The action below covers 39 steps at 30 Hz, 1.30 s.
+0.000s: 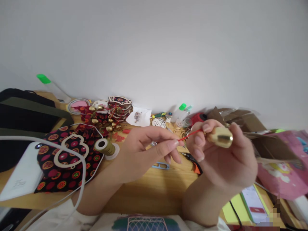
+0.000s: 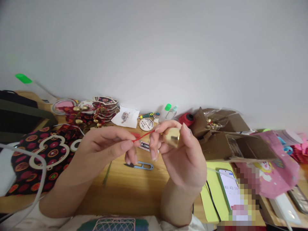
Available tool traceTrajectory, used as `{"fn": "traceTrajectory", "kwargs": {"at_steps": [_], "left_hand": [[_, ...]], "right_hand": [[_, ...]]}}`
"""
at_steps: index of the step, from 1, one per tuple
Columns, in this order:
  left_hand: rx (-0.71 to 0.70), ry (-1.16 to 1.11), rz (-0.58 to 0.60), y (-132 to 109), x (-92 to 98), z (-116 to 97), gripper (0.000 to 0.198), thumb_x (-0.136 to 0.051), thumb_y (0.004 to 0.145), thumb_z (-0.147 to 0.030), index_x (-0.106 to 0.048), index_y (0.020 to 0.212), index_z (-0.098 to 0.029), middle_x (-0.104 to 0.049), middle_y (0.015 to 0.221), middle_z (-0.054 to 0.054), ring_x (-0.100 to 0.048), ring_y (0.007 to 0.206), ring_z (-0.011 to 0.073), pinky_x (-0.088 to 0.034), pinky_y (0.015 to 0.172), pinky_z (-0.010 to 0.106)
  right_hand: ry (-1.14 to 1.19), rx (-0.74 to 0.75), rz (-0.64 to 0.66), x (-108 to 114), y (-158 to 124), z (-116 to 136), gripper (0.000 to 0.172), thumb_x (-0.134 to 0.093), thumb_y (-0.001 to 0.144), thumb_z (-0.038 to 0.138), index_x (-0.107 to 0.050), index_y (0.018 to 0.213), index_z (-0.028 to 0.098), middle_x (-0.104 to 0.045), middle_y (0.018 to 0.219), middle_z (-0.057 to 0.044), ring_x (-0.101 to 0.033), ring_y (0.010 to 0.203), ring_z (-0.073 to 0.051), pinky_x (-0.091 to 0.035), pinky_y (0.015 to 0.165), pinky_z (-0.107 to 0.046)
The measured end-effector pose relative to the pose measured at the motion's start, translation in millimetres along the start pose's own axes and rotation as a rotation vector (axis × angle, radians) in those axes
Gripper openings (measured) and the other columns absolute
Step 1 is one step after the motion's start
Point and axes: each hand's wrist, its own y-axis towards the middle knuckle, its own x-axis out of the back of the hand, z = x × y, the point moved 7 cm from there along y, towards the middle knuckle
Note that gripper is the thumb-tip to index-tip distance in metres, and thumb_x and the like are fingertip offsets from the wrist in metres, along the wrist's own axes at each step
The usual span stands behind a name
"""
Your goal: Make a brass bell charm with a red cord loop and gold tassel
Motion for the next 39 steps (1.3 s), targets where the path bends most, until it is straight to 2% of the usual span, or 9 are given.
{"fn": "traceTrajectory", "kwargs": {"at_steps": [9, 13, 16, 19, 23, 27, 39], "left_hand": [[-0.006, -0.081, -0.017, -0.6, 0.1, 1.0, 0.008, -0.063, 0.082, -0.018, -0.071, 0.085, -0.018, -0.069, 0.061, -0.001, -0.063, 0.055, 0.0093, -0.054, 0.055, 0.020], [0.001, -0.073, -0.028, -0.4, 0.4, 0.2, 0.008, -0.063, 0.081, -0.019, -0.072, 0.084, -0.018, -0.067, 0.057, -0.001, -0.061, 0.053, 0.0089, -0.054, 0.056, 0.020], [-0.005, -0.052, -0.025, 0.2, 0.2, -0.7, 0.009, -0.063, 0.082, -0.019, -0.072, 0.083, -0.018, -0.066, 0.057, -0.001, -0.060, 0.053, 0.0087, -0.054, 0.057, 0.020], [-0.018, -0.031, -0.011, 0.2, 0.6, -1.0, 0.009, -0.062, 0.083, -0.020, -0.071, 0.083, -0.018, -0.066, 0.059, -0.002, -0.060, 0.055, 0.0084, -0.053, 0.057, 0.020], [-0.038, 0.028, 0.000, -0.2, 1.9, -1.6, 0.012, -0.061, 0.085, -0.023, -0.070, 0.078, -0.019, -0.065, 0.061, -0.002, -0.059, 0.057, 0.0077, -0.052, 0.059, 0.019], [-0.028, 0.090, -0.001, 0.1, 1.8, -2.1, 0.017, -0.059, 0.086, -0.026, -0.069, 0.075, -0.018, -0.065, 0.060, -0.001, -0.060, 0.057, 0.0087, -0.051, 0.060, 0.020], [-0.114, 0.247, -0.036, -1.3, 2.5, -6.5, 0.021, -0.057, 0.088, -0.023, -0.069, 0.072, -0.019, -0.067, 0.064, -0.004, -0.060, 0.060, 0.0057, -0.050, 0.060, 0.015]], "right_hand": [[0.020, -0.044, -0.025, 3.3, -0.8, -1.8, 0.027, -0.052, 0.084, 0.042, -0.069, 0.084, 0.020, -0.062, 0.066, -0.003, -0.057, 0.052, -0.015, -0.045, 0.048, -0.029], [-0.078, -0.102, -0.021, 2.5, -3.6, -6.7, 0.021, -0.063, 0.075, 0.035, -0.069, 0.085, 0.019, -0.058, 0.063, -0.001, -0.051, 0.049, -0.012, -0.037, 0.044, -0.026], [-0.257, -0.047, -0.081, 1.5, -6.5, -6.8, 0.013, -0.068, 0.077, 0.027, -0.068, 0.087, 0.019, -0.057, 0.065, 0.000, -0.047, 0.051, -0.009, -0.034, 0.042, -0.021], [-0.420, 0.054, -0.093, -4.6, -9.0, -4.2, 0.012, -0.070, 0.078, 0.024, -0.067, 0.089, 0.021, -0.055, 0.062, 0.003, -0.043, 0.049, -0.006, -0.031, 0.039, -0.018], [-0.510, 0.124, -0.107, -7.2, -11.1, -1.3, 0.011, -0.070, 0.079, 0.021, -0.070, 0.090, 0.024, -0.048, 0.052, 0.006, -0.036, 0.043, -0.004, -0.024, 0.036, -0.018], [-0.577, 0.142, -0.166, -3.4, -13.2, 2.0, 0.010, -0.071, 0.078, 0.021, -0.073, 0.086, 0.025, -0.047, 0.050, 0.006, -0.034, 0.040, -0.004, -0.019, 0.034, -0.020], [-0.717, 0.230, -0.252, -1.6, -15.3, 5.5, 0.008, -0.071, 0.077, 0.019, -0.072, 0.084, 0.024, -0.047, 0.048, 0.007, -0.037, 0.039, -0.004, -0.025, 0.035, -0.019]]}}
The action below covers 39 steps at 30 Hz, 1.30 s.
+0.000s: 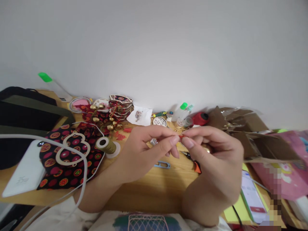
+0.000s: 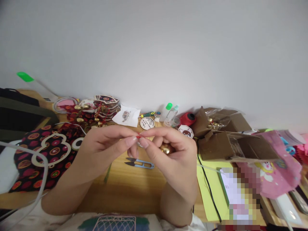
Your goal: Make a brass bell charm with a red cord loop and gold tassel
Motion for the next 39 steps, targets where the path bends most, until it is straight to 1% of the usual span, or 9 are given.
{"fn": "traceTrajectory", "kwargs": {"at_steps": [3, 8, 10, 13, 17, 20, 23, 31, 39], "left_hand": [[-0.017, 0.026, -0.006, 0.0, 0.8, -1.3, 0.021, -0.056, 0.088, -0.021, -0.069, 0.072, -0.019, -0.067, 0.063, -0.004, -0.060, 0.060, 0.0058, -0.051, 0.060, 0.015], [-0.063, 0.055, -0.052, 2.1, 2.5, -4.9, 0.020, -0.056, 0.087, -0.017, -0.068, 0.071, -0.018, -0.068, 0.062, -0.004, -0.062, 0.058, 0.0061, -0.052, 0.057, 0.015], [-0.119, 0.105, -0.079, 2.4, 2.6, -8.3, 0.020, -0.056, 0.087, -0.015, -0.068, 0.072, -0.017, -0.069, 0.062, -0.005, -0.062, 0.058, 0.0058, -0.052, 0.057, 0.015], [-0.241, 0.259, -0.128, -0.4, 2.2, -16.0, 0.017, -0.055, 0.086, -0.012, -0.068, 0.075, -0.018, -0.070, 0.066, -0.005, -0.063, 0.060, 0.0057, -0.051, 0.061, 0.016], [-0.416, 0.537, -0.204, -8.4, 0.0, -26.7, 0.013, -0.056, 0.087, -0.015, -0.068, 0.090, -0.018, -0.074, 0.076, -0.002, -0.066, 0.069, 0.0091, -0.051, 0.064, 0.022], [-0.492, 0.683, -0.213, -11.4, -3.7, -30.2, 0.015, -0.054, 0.088, -0.016, -0.065, 0.098, -0.019, -0.074, 0.080, -0.001, -0.066, 0.071, 0.0111, -0.050, 0.068, 0.026], [-0.555, 0.766, -0.200, -12.3, -7.1, -32.5, 0.016, -0.052, 0.089, -0.015, -0.064, 0.100, -0.018, -0.074, 0.082, 0.000, -0.066, 0.075, 0.0117, -0.049, 0.071, 0.027], [-0.623, 0.859, -0.179, -15.4, -8.9, -31.9, 0.017, -0.050, 0.090, -0.014, -0.062, 0.101, -0.014, -0.074, 0.082, 0.002, -0.065, 0.077, 0.0128, -0.046, 0.071, 0.030], [-0.610, 0.758, -0.209, -15.5, -6.6, -33.7, 0.015, -0.056, 0.086, -0.013, -0.063, 0.099, -0.015, -0.073, 0.087, 0.002, -0.065, 0.080, 0.0112, -0.047, 0.075, 0.029]], "right_hand": [[-0.042, 0.046, -0.039, 2.7, 0.0, 3.8, 0.008, -0.071, 0.076, 0.017, -0.071, 0.081, 0.023, -0.048, 0.049, 0.007, -0.038, 0.040, -0.004, -0.027, 0.035, -0.018], [-0.135, 0.132, 0.020, -3.1, -2.1, 14.6, 0.009, -0.069, 0.076, 0.014, -0.070, 0.078, 0.022, -0.052, 0.051, 0.007, -0.039, 0.040, -0.003, -0.028, 0.034, -0.016], [-0.181, 0.144, 0.002, -3.5, -3.3, 16.9, 0.010, -0.068, 0.077, 0.013, -0.071, 0.080, 0.022, -0.052, 0.051, 0.007, -0.041, 0.041, -0.003, -0.030, 0.034, -0.015], [-0.253, 0.167, -0.063, -1.8, -5.2, 19.4, 0.012, -0.068, 0.077, 0.012, -0.072, 0.082, 0.023, -0.055, 0.053, 0.006, -0.042, 0.041, -0.003, -0.031, 0.035, -0.016], [-0.335, 0.209, -0.151, 1.9, -8.5, 21.7, 0.013, -0.071, 0.075, 0.013, -0.073, 0.081, 0.024, -0.061, 0.060, 0.003, -0.046, 0.045, -0.006, -0.035, 0.036, -0.019], [-0.382, 0.228, -0.178, 3.0, -11.1, 22.5, 0.013, -0.071, 0.075, 0.014, -0.073, 0.082, 0.025, -0.063, 0.063, 0.002, -0.051, 0.050, -0.008, -0.037, 0.038, -0.020], [-0.412, 0.232, -0.192, 3.4, -11.9, 23.1, 0.014, -0.071, 0.075, 0.014, -0.073, 0.083, 0.025, -0.063, 0.063, 0.002, -0.051, 0.050, -0.008, -0.038, 0.039, -0.021], [-0.448, 0.307, -0.143, -0.5, -8.1, 28.5, 0.012, -0.070, 0.075, 0.012, -0.069, 0.081, 0.023, -0.058, 0.058, 0.006, -0.043, 0.045, -0.005, -0.036, 0.039, -0.018], [-0.454, 0.312, -0.103, -1.9, -8.8, 30.3, 0.014, -0.068, 0.075, 0.009, -0.067, 0.080, 0.022, -0.057, 0.057, 0.007, -0.044, 0.044, -0.005, -0.038, 0.040, -0.018]]}}
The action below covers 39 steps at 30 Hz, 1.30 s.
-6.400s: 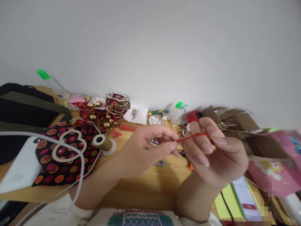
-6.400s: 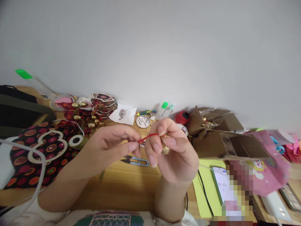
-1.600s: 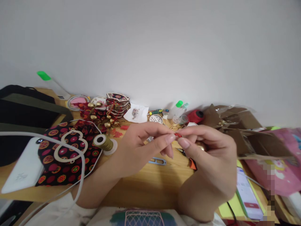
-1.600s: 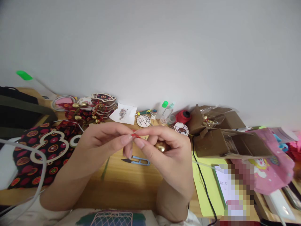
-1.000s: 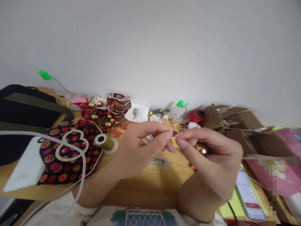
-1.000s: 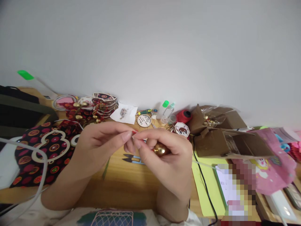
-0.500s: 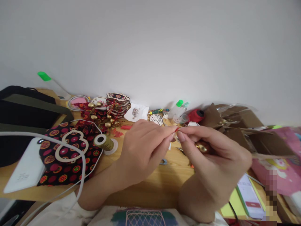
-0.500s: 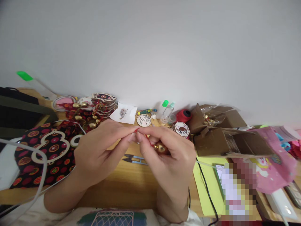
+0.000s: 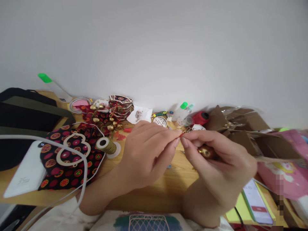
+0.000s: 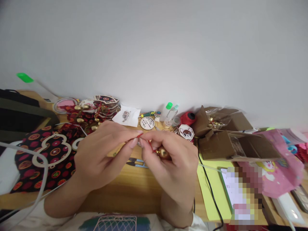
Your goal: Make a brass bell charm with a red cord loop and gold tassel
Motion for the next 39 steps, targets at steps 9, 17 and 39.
{"fn": "traceTrajectory", "kwargs": {"at_steps": [9, 17, 39], "left_hand": [[-0.001, -0.075, 0.071, 2.8, 5.2, 4.9, 0.019, -0.053, 0.087, -0.010, -0.062, 0.100, -0.020, -0.071, 0.094, 0.002, -0.064, 0.089, 0.0130, -0.052, 0.081, 0.029], [-0.042, -0.106, 0.043, 8.0, 11.0, 5.2, 0.012, -0.057, 0.086, -0.013, -0.065, 0.091, -0.022, -0.071, 0.083, 0.000, -0.064, 0.080, 0.0122, -0.054, 0.074, 0.027], [-0.175, -0.023, 0.194, 5.7, 8.5, 0.5, 0.008, -0.057, 0.086, -0.015, -0.062, 0.090, -0.020, -0.070, 0.083, 0.001, -0.062, 0.079, 0.0127, -0.050, 0.075, 0.029]], "right_hand": [[0.046, 0.031, 0.067, -3.2, 0.4, 3.2, 0.018, -0.066, 0.075, 0.006, -0.065, 0.082, 0.022, -0.056, 0.058, 0.008, -0.044, 0.044, -0.004, -0.042, 0.045, -0.018], [0.073, 0.031, 0.104, -2.6, 0.1, 0.9, 0.018, -0.066, 0.076, 0.007, -0.064, 0.085, 0.023, -0.056, 0.059, 0.008, -0.044, 0.043, -0.004, -0.043, 0.045, -0.019], [0.011, 0.129, 0.270, -2.9, 2.3, 3.7, 0.010, -0.061, 0.082, 0.012, -0.062, 0.081, 0.022, -0.067, 0.067, 0.003, -0.057, 0.051, -0.008, -0.047, 0.047, -0.020]]}}
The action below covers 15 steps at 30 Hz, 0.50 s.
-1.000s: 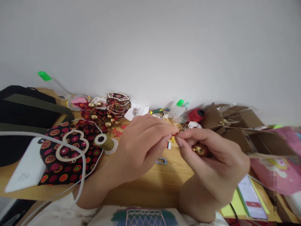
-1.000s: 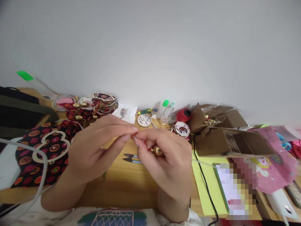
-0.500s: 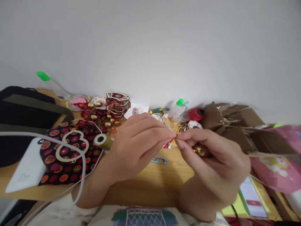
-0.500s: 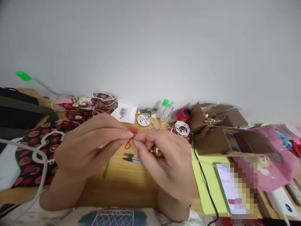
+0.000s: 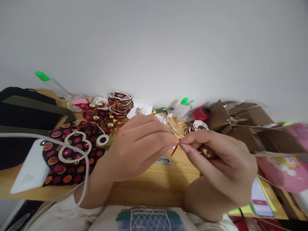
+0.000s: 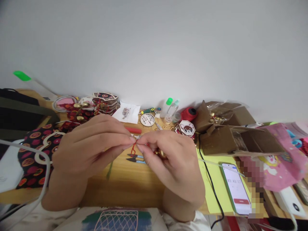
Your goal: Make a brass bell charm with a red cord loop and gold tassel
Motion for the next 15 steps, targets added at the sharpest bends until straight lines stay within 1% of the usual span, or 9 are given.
{"fn": "traceTrajectory", "kwargs": {"at_steps": [4, 8, 12, 15], "left_hand": [[-0.012, 0.000, 0.009, 0.2, 0.4, -0.5, 0.006, -0.059, 0.085, -0.014, -0.061, 0.088, -0.019, -0.070, 0.082, 0.001, -0.062, 0.079, 0.0121, -0.050, 0.076, 0.028], [0.002, -0.029, 0.056, -0.2, -1.7, 1.4, 0.006, -0.060, 0.084, -0.014, -0.060, 0.087, -0.019, -0.069, 0.082, 0.001, -0.061, 0.080, 0.0123, -0.050, 0.078, 0.029], [-0.014, -0.022, 0.086, -0.5, -3.7, 0.7, 0.004, -0.057, 0.086, -0.015, -0.059, 0.086, -0.019, -0.068, 0.081, 0.000, -0.061, 0.080, 0.0115, -0.050, 0.080, 0.028], [0.000, 0.014, 0.100, -0.5, -5.0, -0.4, 0.005, -0.056, 0.087, -0.015, -0.058, 0.086, -0.020, -0.068, 0.083, 0.000, -0.061, 0.082, 0.0124, -0.050, 0.082, 0.028]], "right_hand": [[-0.010, 0.010, 0.041, -1.2, 1.2, 1.3, 0.010, -0.061, 0.082, 0.012, -0.062, 0.081, 0.022, -0.068, 0.066, 0.003, -0.059, 0.051, -0.008, -0.048, 0.049, -0.020], [-0.025, 0.053, 0.097, -2.9, 2.4, 2.8, 0.010, -0.062, 0.082, 0.012, -0.061, 0.082, 0.021, -0.066, 0.064, 0.004, -0.059, 0.052, -0.007, -0.047, 0.049, -0.019], [-0.057, 0.079, 0.139, -4.3, 3.4, 2.7, 0.010, -0.061, 0.083, 0.013, -0.062, 0.082, 0.022, -0.064, 0.060, 0.004, -0.058, 0.050, -0.008, -0.045, 0.047, -0.020], [-0.065, 0.077, 0.140, -4.3, 3.7, 2.4, 0.010, -0.061, 0.083, 0.013, -0.063, 0.082, 0.023, -0.063, 0.059, 0.004, -0.057, 0.049, -0.008, -0.044, 0.045, -0.020]]}}
